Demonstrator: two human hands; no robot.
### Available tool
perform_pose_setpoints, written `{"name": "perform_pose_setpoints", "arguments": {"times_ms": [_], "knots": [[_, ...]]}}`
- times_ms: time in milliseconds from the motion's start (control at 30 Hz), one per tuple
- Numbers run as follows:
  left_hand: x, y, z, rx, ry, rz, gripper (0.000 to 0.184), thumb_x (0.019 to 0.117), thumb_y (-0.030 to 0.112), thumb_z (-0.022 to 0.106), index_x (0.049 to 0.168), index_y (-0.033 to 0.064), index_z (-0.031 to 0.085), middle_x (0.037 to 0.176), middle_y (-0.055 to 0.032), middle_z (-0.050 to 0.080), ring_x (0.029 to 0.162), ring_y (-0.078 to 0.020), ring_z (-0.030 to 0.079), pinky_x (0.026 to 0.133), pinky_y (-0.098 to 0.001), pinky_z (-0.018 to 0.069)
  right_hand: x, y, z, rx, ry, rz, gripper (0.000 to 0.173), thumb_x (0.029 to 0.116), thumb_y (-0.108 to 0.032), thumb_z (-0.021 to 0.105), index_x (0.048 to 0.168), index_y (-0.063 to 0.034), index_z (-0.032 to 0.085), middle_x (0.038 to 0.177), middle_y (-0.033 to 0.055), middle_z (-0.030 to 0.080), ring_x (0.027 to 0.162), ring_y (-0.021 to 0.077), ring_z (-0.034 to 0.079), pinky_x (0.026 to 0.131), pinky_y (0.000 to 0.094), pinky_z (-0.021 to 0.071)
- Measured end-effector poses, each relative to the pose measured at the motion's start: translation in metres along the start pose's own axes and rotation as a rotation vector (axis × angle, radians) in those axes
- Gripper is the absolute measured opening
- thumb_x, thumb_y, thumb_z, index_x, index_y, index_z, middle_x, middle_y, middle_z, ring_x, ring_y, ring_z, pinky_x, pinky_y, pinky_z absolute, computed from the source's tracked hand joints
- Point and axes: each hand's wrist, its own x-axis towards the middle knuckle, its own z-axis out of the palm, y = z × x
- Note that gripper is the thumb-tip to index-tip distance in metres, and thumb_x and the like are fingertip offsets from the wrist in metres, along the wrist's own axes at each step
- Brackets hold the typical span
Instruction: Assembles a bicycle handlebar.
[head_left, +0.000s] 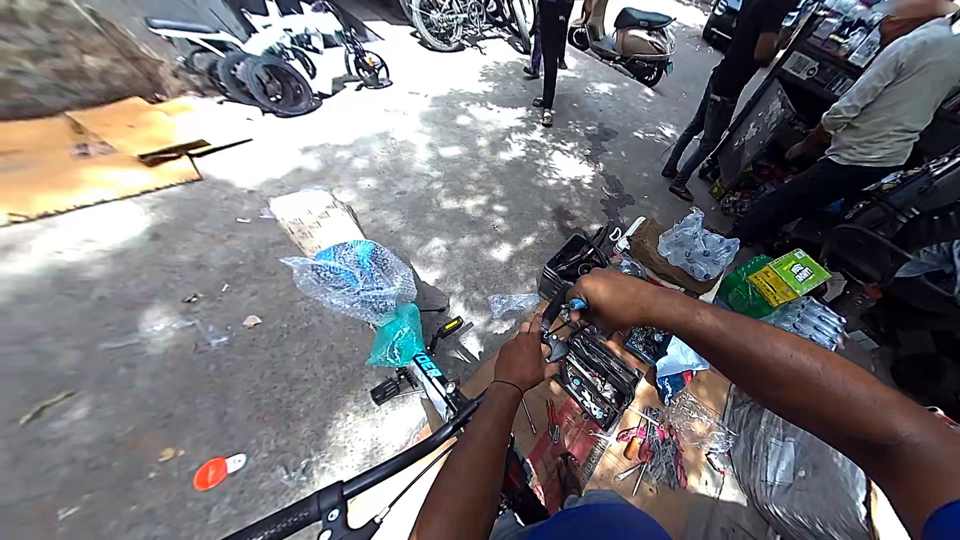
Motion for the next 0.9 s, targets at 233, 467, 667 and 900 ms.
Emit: {"name": "perform_pose_setpoints", "arguments": {"times_ms": [233, 467, 667, 900], "knots": [[0.002, -0.003, 0.002, -0.024, 0.017, 0.03, 0.111, 0.0673, 0.051, 0.088, 0.159, 0.0136, 0.037, 0.15, -0.0129, 0.054, 0.105, -0.0326, 0.071, 0.086, -0.0541, 0.0593, 0.019, -0.013, -0.024, -0.293, -0.187, -0.064, 0.01, 0.0985, -0.025, 0.067, 0.097, -0.0163, 0.074, 0.084, 0.0044, 0.069, 0.083, 0.0253, 0.068, 0.068, 0.0519, 0.0537], [-0.006, 0.0, -0.01, -0.049, 0.015, 0.005, 0.081, 0.0702, 0.049, 0.087, 0.134, 0.0066, 0.062, 0.127, -0.0164, 0.067, 0.107, -0.0352, 0.069, 0.09, -0.0565, 0.056, 0.045, -0.055, -0.05, -0.594, -0.264, -0.278, 0.019, 0.0926, -0.015, 0.069, 0.074, -0.0118, 0.066, 0.068, 0.0033, 0.058, 0.066, 0.0229, 0.06, 0.056, 0.0467, 0.0456], [-0.004, -0.002, -0.01, -0.038, -0.067, -0.038, 0.086, 0.0731, 0.052, 0.08, 0.143, 0.0105, 0.055, 0.131, -0.0161, 0.066, 0.112, -0.0336, 0.069, 0.094, -0.0544, 0.0554, 0.06, -0.05, -0.045, -0.264, -0.351, -0.095, 0.01, 0.0909, -0.018, 0.073, 0.097, -0.0099, 0.075, 0.081, 0.0076, 0.068, 0.077, 0.0257, 0.066, 0.064, 0.0516, 0.0511], [-0.013, -0.005, -0.021, -0.156, -0.005, -0.006, 0.103, 0.0697, 0.058, 0.083, 0.148, 0.0, 0.05, 0.138, -0.0253, 0.061, 0.127, -0.0416, 0.06, 0.109, -0.0599, 0.0459, 0.07, -0.08, -0.02, 0.093, -0.321, 0.288, 0.029, 0.1006, -0.022, 0.064, 0.106, 0.006, 0.069, 0.103, 0.0233, 0.068, 0.099, 0.0365, 0.066, 0.083, 0.0587, 0.0504]]}}
